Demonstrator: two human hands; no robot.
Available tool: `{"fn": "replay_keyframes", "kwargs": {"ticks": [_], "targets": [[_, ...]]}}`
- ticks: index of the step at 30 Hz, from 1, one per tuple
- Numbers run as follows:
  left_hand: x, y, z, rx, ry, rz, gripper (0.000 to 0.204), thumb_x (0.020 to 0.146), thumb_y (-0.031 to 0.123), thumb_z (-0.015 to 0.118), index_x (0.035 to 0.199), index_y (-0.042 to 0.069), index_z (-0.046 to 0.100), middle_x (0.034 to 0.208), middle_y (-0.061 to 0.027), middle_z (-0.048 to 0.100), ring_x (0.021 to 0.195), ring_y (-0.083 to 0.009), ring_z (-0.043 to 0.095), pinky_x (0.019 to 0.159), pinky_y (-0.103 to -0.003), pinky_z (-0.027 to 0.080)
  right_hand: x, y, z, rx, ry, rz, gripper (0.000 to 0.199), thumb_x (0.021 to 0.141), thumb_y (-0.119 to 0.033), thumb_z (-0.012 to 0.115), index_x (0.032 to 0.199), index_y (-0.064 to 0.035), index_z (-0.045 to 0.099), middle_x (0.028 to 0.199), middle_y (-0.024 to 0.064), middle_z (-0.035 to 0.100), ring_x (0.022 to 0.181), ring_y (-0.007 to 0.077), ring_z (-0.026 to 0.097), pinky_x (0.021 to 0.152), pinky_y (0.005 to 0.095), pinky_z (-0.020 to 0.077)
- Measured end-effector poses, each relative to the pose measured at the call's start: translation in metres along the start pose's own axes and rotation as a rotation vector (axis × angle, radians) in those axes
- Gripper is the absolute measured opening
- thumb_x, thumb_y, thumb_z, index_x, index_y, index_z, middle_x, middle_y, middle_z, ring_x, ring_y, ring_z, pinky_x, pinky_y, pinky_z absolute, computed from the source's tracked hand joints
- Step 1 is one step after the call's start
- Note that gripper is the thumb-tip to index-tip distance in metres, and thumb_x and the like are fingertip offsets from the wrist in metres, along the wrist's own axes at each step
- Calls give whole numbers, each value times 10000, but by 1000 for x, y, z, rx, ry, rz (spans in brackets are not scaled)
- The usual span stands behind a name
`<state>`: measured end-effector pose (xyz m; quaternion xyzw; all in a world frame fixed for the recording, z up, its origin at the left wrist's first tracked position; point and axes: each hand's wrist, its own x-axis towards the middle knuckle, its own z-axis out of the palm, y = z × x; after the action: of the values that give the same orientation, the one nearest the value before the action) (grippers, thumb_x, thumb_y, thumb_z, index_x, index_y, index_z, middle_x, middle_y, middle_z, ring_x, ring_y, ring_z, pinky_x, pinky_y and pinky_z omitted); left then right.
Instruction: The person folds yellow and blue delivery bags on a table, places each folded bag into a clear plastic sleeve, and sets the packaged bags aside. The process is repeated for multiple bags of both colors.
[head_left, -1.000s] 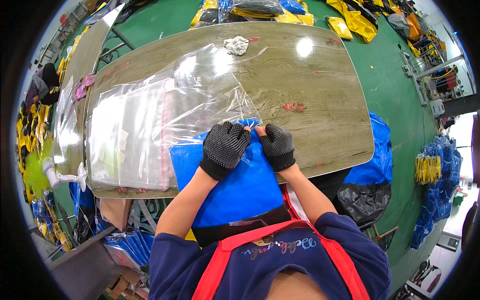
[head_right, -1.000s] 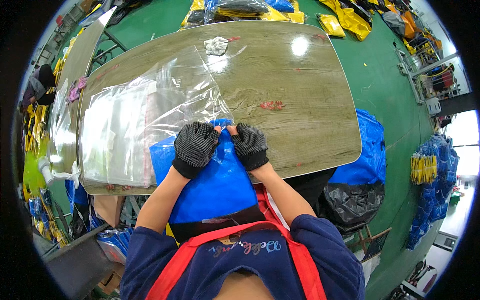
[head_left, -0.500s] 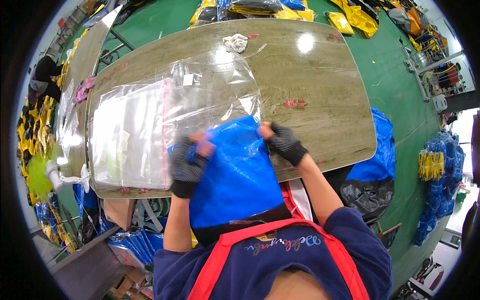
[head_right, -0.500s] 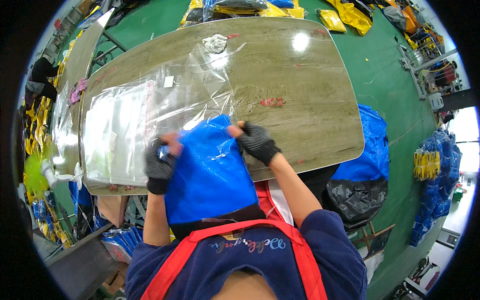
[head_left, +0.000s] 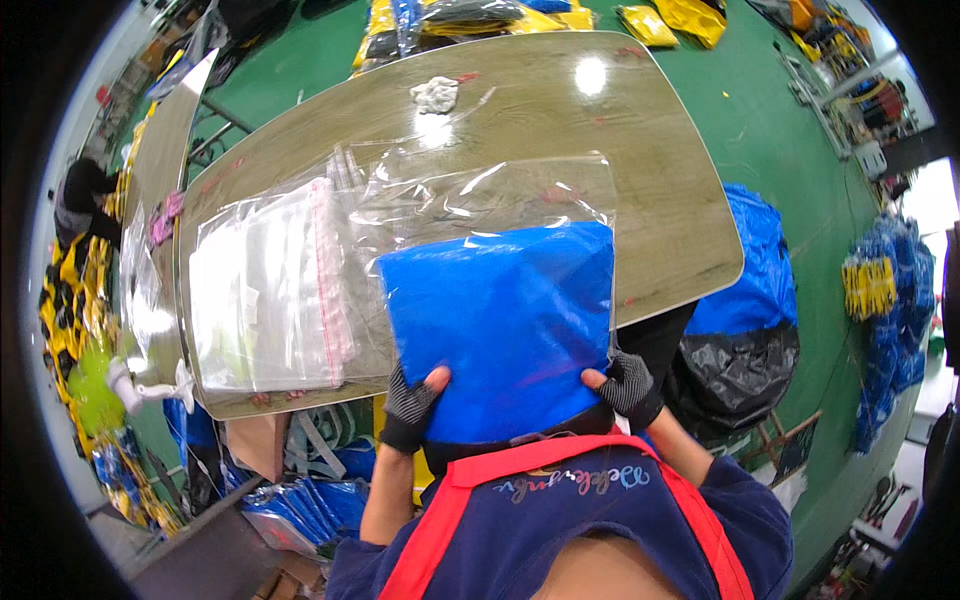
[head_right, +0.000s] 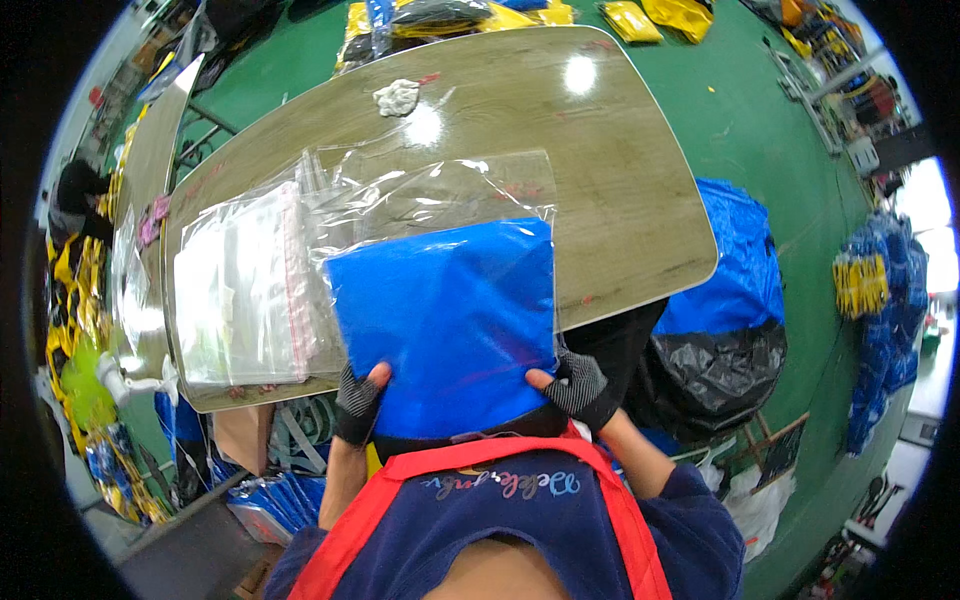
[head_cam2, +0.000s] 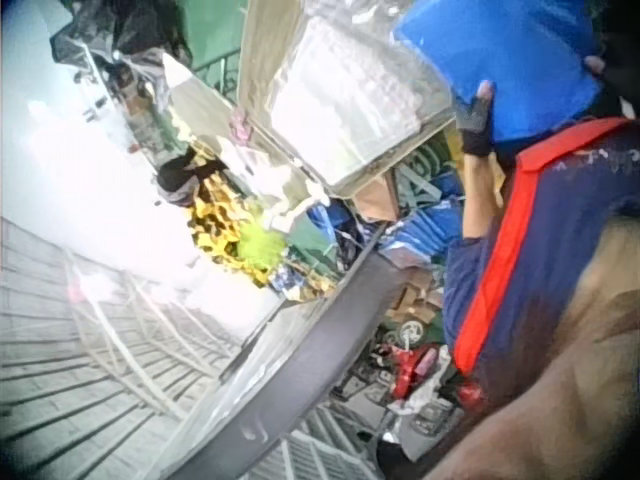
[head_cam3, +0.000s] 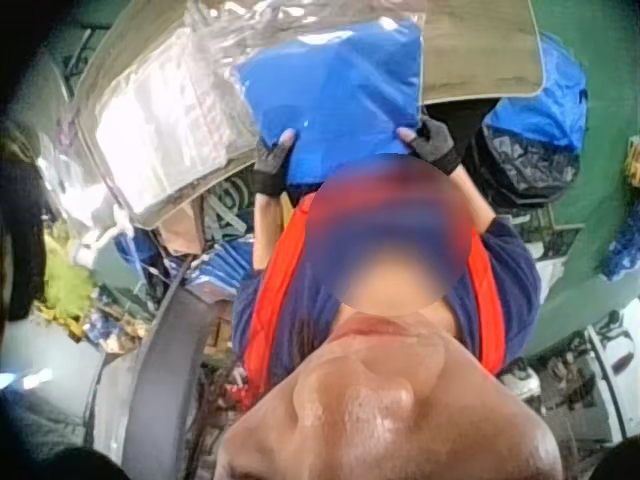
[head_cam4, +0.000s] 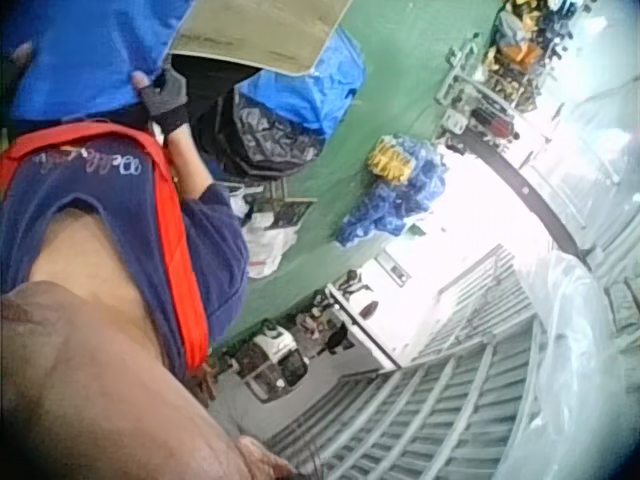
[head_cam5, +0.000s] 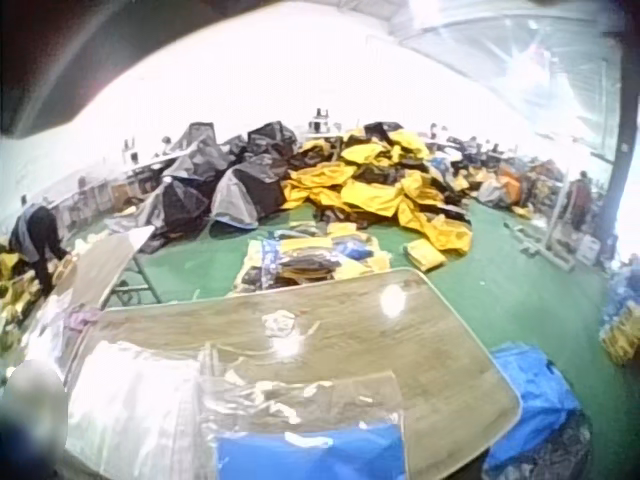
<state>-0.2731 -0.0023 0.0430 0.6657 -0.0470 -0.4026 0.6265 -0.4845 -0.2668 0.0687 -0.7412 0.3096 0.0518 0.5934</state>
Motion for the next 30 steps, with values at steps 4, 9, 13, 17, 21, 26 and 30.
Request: {"fn": "replay_keyframes", "kwargs": {"ticks": [4, 9, 13, 17, 21, 26, 30], "targets": [[11, 15, 26, 317, -30, 52, 683, 780, 370, 764, 1278, -14, 497, 1195, -183, 594, 1090, -281, 573, 939, -388, 459, 29, 17, -49, -263, -162, -219, 531, 842, -442, 654, 1163, -21, 611, 949, 157, 691, 858, 262, 673, 776, 350, 512], [19, 27, 0, 475, -410, 236, 763, 778, 477, 732, 1312, -2, 473, 1294, -182, 533, 1170, -288, 522, 990, -391, 419, 47, -18, -30, 377, -89, 17, 673, 782, -419, 742, 1274, -11, 532, 1187, 124, 607, 1044, 213, 584, 888, 363, 479], [57, 62, -1, -382, -370, -72, 791, 780, 457, 732, 1346, 4, 416, 1247, -152, 557, 1110, -259, 558, 917, -384, 488, 23, 7, -12, 229, -303, -228, 672, 775, -373, 759, 1287, -11, 516, 1182, 130, 610, 1002, 193, 612, 836, 323, 514], [43, 47, 39, -136, -371, -81, 794, 787, 424, 737, 1375, 17, 390, 1249, -141, 566, 1078, -241, 583, 946, -380, 478, 24, -24, -24, 801, 11, 30, 666, 780, -386, 749, 1267, 8, 522, 1141, 124, 630, 895, 200, 639, 781, 314, 531], [-25, -12, 12, 139, -333, -196, 971, 715, 543, 760, 1410, 7, 345, 1376, -146, 465, 1254, -253, 451, 1064, -376, 346, -38, 40, 3, 713, -234, 78, 878, 724, -372, 799, 1410, -25, 374, 1355, 149, 490, 1237, 250, 468, 1051, 378, 363], [-41, -14, 14, 298, -535, 51, 738, 772, 498, 721, 1313, 48, 500, 1287, -119, 560, 1223, -244, 491, 1007, -374, 388, -56, 15, -2, 596, 24, -178, 1000, 715, -249, 820, 1471, -17, 209, 1415, 136, 415, 1288, 228, 407, 1069, 353, 323], [8, -44, 71, 413, -188, 310, 469, 808, 287, 713, 1192, 49, 588, 1146, -149, 630, 1040, -290, 592, 885, -376, 459, -3, -47, -9, 731, 304, -334, 741, 744, -237, 804, 1346, -12, 435, 1243, 108, 567, 1130, 191, 533, 976, 327, 412]]}}
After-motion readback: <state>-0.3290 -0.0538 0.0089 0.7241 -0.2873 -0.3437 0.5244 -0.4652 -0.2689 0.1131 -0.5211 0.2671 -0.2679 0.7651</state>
